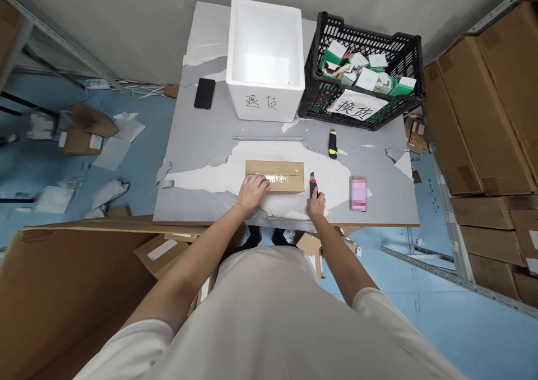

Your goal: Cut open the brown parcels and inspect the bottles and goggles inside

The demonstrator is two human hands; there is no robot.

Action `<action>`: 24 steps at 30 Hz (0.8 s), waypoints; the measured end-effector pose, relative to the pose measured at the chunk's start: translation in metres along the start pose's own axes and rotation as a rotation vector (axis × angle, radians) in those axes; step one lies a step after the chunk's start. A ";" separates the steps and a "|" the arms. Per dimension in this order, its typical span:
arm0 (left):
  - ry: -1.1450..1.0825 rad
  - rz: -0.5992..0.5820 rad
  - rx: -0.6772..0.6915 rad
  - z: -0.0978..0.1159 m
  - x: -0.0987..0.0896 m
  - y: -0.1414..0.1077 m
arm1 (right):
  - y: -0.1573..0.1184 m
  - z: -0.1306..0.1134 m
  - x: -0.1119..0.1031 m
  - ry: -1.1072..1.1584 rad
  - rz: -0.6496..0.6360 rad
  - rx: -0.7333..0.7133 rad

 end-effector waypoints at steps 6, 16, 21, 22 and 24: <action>-0.011 -0.010 0.041 0.005 0.002 -0.014 | -0.003 0.003 0.008 -0.077 -0.028 -0.053; -0.063 -0.001 0.037 0.003 0.027 -0.035 | -0.004 -0.130 -0.105 -0.046 0.144 -0.803; -0.113 0.018 0.033 0.000 0.031 -0.035 | -0.005 -0.186 -0.095 -0.310 -0.087 -0.996; -0.119 0.024 0.040 0.001 0.030 -0.035 | 0.002 -0.188 -0.096 -0.319 -0.110 -0.960; -0.118 0.038 0.046 0.003 0.027 -0.035 | 0.022 -0.188 -0.103 -0.276 -0.149 -0.864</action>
Point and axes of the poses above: each hand's wrist, its own y-axis towards the middle knuckle, its own x-axis out of the palm, z = x × y, the point moved 10 cm from there along y, towards the middle knuckle, and after that the axes turned 2 degrees about y, right-handed, at the moved point
